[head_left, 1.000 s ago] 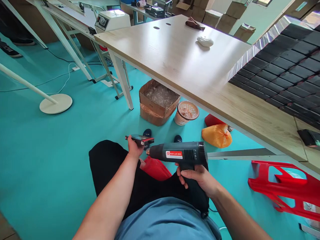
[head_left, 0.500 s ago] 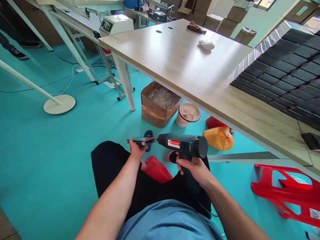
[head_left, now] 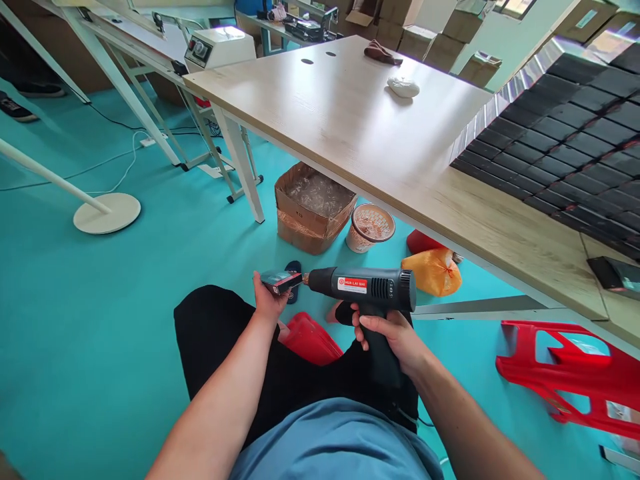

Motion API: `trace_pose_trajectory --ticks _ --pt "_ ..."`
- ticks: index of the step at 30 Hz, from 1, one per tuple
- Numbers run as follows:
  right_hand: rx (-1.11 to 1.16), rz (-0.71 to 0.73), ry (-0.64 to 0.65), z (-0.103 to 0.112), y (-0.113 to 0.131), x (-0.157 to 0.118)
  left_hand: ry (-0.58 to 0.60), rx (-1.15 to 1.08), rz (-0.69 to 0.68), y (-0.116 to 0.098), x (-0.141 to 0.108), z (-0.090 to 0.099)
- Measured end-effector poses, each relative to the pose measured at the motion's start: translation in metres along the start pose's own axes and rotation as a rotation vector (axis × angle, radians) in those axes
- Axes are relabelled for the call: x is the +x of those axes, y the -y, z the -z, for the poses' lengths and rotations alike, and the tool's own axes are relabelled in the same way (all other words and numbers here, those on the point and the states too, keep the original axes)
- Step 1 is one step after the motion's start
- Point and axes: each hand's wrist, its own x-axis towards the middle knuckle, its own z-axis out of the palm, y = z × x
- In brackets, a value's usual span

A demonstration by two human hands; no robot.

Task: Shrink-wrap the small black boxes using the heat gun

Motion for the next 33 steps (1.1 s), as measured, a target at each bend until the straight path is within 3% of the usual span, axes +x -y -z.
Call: trace_pose_trajectory --ticks 3,8,12,18,30,33 --pt "0.001 -0.003 -0.055 0.000 0.003 0.006 -0.019 0.008 0.007 -0.002 -0.007 -0.005" --pt "0.031 -0.016 -0.007 0.008 0.009 0.006 -0.031 0.026 0.038 -0.005 -0.018 -0.016" --pt "0.054 -0.053 -0.059 0.025 0.016 -0.001 -0.054 0.043 0.012 -0.007 -0.018 -0.021" --pt "-0.022 -0.130 -0.068 0.048 0.022 -0.020 0.012 0.102 0.015 -0.007 -0.017 -0.023" --pt "-0.243 -0.121 0.118 0.033 0.009 -0.019 -0.025 0.171 0.005 -0.004 -0.021 -0.025" --pt "-0.307 -0.068 0.067 0.030 0.003 -0.019 -0.012 0.189 0.005 -0.004 -0.020 -0.023"
